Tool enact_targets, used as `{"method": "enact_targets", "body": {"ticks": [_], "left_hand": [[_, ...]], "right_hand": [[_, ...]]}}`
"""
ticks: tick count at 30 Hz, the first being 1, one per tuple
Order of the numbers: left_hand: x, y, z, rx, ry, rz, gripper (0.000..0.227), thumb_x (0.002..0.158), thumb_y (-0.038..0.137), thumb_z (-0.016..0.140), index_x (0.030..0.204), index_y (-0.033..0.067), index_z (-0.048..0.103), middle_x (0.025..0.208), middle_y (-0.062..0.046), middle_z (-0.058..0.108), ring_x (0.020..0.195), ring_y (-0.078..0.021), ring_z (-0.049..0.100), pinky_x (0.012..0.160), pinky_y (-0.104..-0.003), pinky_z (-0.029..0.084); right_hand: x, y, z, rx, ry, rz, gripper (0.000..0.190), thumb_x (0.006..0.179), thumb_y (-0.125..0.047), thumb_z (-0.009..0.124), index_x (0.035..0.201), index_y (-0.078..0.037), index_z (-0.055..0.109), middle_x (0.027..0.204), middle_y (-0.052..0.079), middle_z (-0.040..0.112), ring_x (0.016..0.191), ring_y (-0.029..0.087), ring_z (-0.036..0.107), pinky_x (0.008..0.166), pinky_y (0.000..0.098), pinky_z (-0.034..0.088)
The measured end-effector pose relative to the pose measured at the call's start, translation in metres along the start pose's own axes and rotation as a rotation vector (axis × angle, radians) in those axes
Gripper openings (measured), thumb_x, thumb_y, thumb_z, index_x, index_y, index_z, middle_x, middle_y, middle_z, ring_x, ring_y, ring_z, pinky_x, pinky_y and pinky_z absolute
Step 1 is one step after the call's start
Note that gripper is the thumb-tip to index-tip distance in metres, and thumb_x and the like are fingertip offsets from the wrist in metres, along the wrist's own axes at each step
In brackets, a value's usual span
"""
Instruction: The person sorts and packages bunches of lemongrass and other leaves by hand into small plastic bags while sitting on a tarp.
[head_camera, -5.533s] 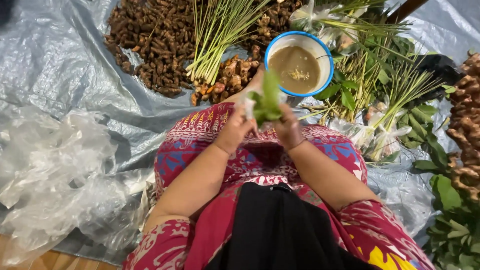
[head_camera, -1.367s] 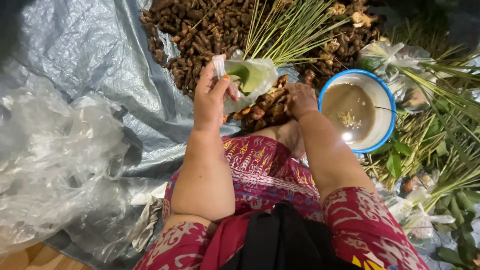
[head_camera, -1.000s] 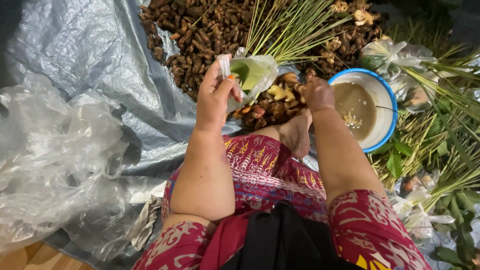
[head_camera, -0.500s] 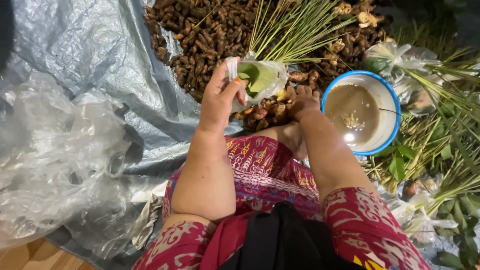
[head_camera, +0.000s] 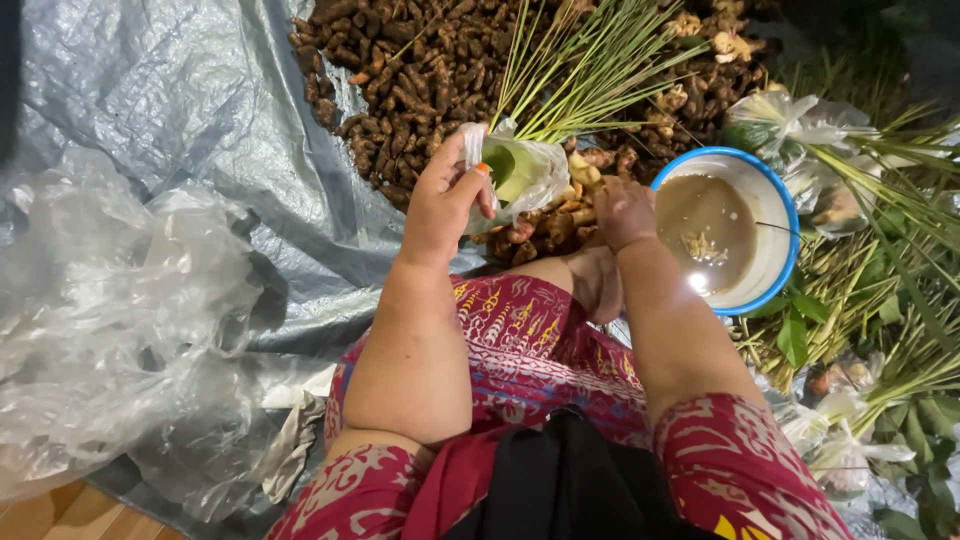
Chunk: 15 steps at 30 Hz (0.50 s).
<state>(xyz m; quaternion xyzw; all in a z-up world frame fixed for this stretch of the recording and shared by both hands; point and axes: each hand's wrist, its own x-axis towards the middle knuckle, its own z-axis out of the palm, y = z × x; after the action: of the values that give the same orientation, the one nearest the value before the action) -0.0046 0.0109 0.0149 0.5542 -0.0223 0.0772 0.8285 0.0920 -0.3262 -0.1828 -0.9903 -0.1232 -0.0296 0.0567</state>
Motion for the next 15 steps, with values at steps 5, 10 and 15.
{"method": "enact_targets", "body": {"ticks": [5,10,15], "left_hand": [[0.000,0.002,0.002,0.022,0.003,-0.013,0.045,0.100,-0.001,0.053,0.146,-0.0010,0.050,0.063,-0.014,0.061,0.054,-0.0211,0.063,0.057,-0.034,0.061],[-0.002,0.007,0.004,0.038,-0.024,-0.009,0.045,0.101,0.000,0.052,0.145,-0.0020,0.050,0.064,-0.015,0.062,0.054,-0.0223,0.065,0.057,-0.035,0.061],[-0.011,0.028,0.007,0.079,-0.090,-0.016,0.042,0.101,0.001,0.054,0.143,-0.0014,0.053,0.065,-0.015,0.063,0.053,-0.0218,0.065,0.055,-0.035,0.061]], "right_hand": [[-0.010,-0.034,-0.072,0.675,0.340,-0.098,0.032,0.103,-0.017,0.060,0.130,-0.002,0.065,0.108,0.024,0.067,0.108,0.042,0.065,0.097,0.0505,0.051],[0.003,-0.089,-0.098,0.816,0.495,-0.472,0.025,0.096,-0.004,0.067,0.121,-0.002,0.070,0.107,0.018,0.068,0.106,0.041,0.064,0.098,0.0502,0.049],[0.012,-0.148,-0.104,0.598,0.380,-0.634,0.061,0.087,0.003,0.063,0.147,-0.006,0.056,0.110,0.026,0.070,0.113,0.046,0.063,0.102,0.0543,0.046]]}}
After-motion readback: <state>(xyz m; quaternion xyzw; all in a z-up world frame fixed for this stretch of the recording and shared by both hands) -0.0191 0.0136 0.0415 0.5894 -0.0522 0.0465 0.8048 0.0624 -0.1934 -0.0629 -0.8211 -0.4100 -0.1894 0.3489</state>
